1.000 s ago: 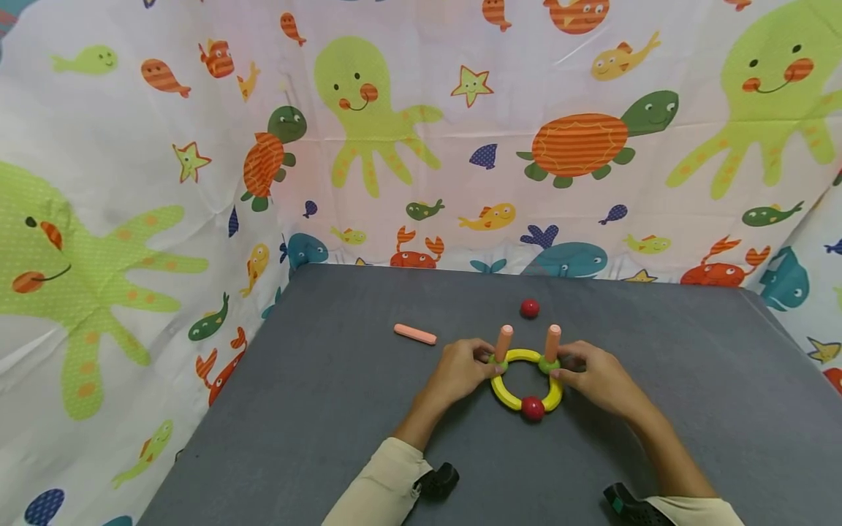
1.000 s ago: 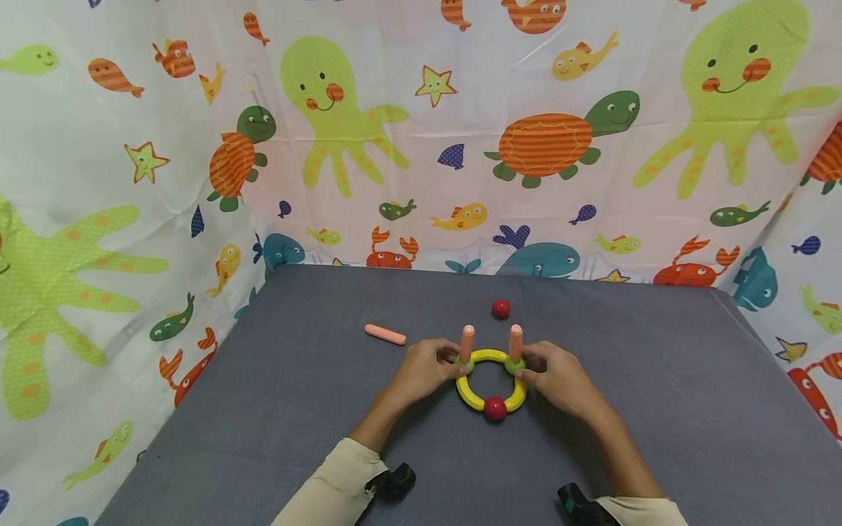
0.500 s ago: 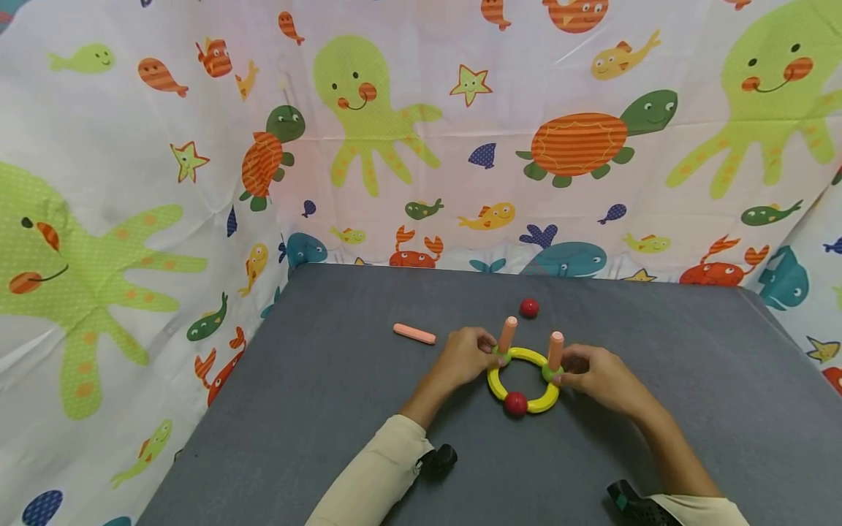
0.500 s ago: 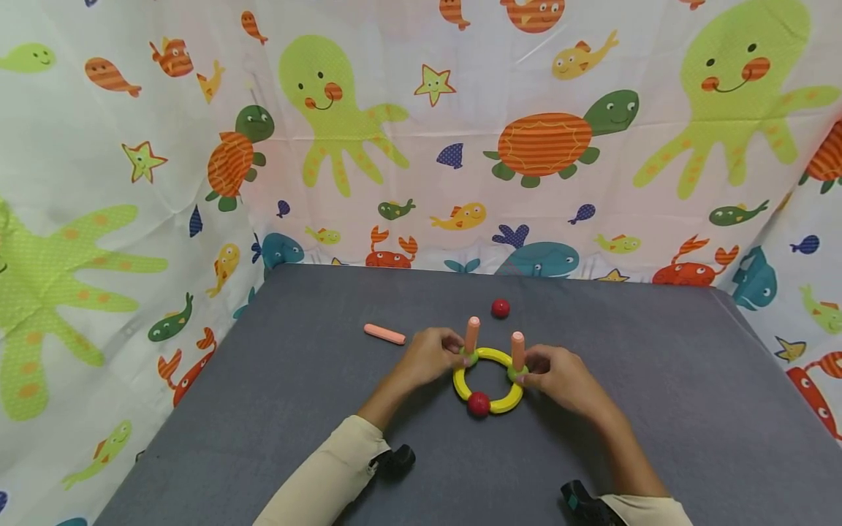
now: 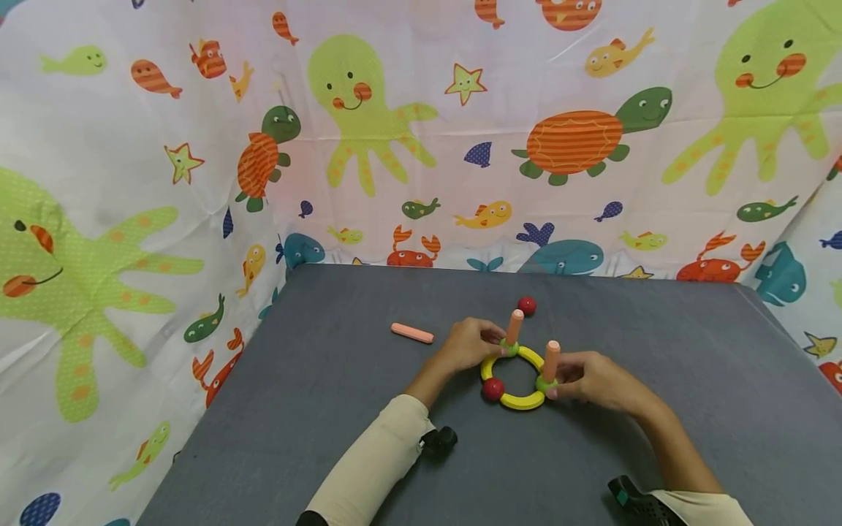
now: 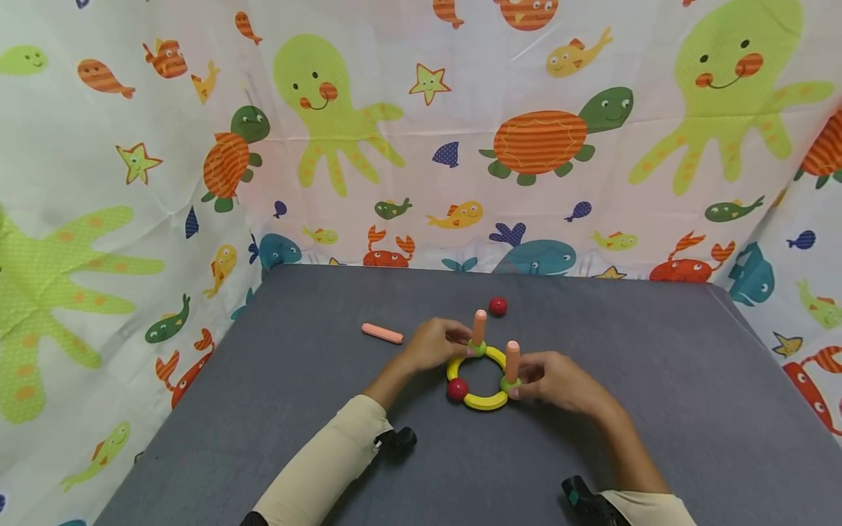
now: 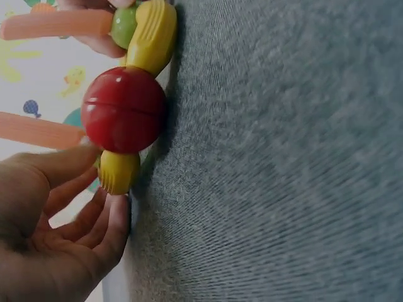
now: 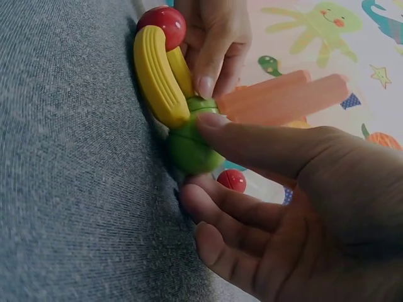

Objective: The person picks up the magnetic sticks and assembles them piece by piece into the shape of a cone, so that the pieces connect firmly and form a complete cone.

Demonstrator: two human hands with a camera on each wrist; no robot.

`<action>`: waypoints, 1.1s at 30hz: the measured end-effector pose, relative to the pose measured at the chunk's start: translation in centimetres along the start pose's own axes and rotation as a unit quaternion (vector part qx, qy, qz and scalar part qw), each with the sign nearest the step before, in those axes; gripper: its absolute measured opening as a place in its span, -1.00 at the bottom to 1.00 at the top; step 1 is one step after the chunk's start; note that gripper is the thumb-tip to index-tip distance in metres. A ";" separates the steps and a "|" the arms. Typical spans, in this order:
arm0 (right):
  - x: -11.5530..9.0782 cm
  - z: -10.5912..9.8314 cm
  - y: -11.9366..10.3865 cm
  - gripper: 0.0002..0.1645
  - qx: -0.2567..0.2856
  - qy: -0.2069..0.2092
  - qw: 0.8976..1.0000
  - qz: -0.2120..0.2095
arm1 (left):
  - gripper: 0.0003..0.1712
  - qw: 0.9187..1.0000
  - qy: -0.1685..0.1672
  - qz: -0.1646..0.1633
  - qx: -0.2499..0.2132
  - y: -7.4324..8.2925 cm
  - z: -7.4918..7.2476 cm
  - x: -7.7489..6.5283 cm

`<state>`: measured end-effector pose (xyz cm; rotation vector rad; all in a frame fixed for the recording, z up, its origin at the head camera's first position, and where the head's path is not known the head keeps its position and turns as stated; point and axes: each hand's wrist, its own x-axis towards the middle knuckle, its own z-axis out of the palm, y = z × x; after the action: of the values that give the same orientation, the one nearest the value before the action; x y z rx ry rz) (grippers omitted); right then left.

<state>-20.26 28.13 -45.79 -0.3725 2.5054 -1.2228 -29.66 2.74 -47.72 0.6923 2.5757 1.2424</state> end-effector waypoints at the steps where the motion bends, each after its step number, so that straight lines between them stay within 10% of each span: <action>1: 0.0 0.0 0.0 -0.61 0.004 -0.008 1.000 -0.001 | -0.70 1.000 -0.007 -0.001 0.001 0.0 0.0 0.1; 33: 0.1 1.0 -1.0 -0.75 0.054 -0.065 0.996 -0.018 | -0.69 0.998 -0.051 0.024 -0.022 0.8 0.7 1.4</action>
<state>-19.90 26.80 -45.58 -0.4566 2.3214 -1.2978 -30.35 4.35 -47.49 0.7924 2.4565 1.2415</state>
